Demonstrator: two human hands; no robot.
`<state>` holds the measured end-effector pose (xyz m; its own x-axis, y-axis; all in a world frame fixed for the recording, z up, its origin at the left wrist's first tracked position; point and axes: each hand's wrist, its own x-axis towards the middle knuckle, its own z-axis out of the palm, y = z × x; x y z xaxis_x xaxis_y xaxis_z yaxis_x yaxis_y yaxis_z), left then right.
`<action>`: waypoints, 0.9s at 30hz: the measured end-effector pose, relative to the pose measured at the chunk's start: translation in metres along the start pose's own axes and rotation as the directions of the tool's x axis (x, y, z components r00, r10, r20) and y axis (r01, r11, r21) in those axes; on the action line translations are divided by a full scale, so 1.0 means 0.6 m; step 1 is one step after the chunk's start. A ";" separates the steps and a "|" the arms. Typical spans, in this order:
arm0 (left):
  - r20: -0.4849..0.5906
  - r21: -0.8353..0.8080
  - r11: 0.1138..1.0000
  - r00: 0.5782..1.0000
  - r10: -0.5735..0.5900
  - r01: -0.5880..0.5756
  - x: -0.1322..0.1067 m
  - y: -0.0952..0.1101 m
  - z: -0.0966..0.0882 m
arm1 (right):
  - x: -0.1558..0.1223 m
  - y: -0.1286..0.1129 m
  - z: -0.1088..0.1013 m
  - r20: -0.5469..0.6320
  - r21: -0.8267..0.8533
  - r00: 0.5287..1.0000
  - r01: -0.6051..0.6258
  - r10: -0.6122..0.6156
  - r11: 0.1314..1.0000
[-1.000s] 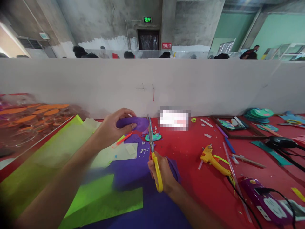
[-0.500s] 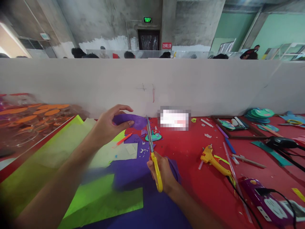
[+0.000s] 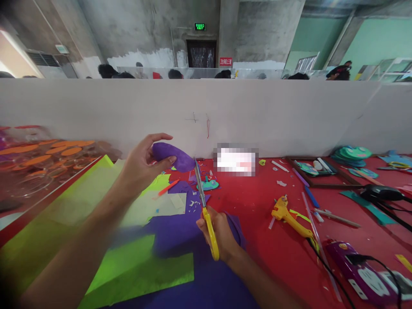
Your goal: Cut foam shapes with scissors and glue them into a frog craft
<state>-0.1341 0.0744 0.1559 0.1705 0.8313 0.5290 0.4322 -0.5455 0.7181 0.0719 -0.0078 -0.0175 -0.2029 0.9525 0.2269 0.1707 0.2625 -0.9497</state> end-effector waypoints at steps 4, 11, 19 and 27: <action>0.005 -0.034 0.999 1.000 -0.007 0.007 0.001 -0.002 -0.001 | 0.000 -0.002 0.001 -0.009 -0.019 1.000 -0.029 0.029 0.999; 0.055 -0.149 0.987 0.997 -0.059 0.067 -0.003 0.011 -0.006 | 0.001 0.011 0.003 -0.011 0.045 1.000 -0.012 0.013 0.999; 0.206 -0.333 0.929 0.974 -0.092 0.159 -0.002 0.017 -0.011 | -0.002 0.022 0.005 0.014 0.134 1.000 -0.009 0.007 0.991; 0.152 -0.662 0.691 0.954 -0.257 0.291 0.013 -0.010 0.000 | -0.002 0.020 0.001 0.013 0.165 1.000 -0.029 0.027 0.986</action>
<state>-0.1357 0.0841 0.1556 0.1863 0.9497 0.2518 -0.2375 -0.2052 0.9495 0.0735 -0.0061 -0.0294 -0.2106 0.9572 0.1983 0.0155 0.2061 -0.9784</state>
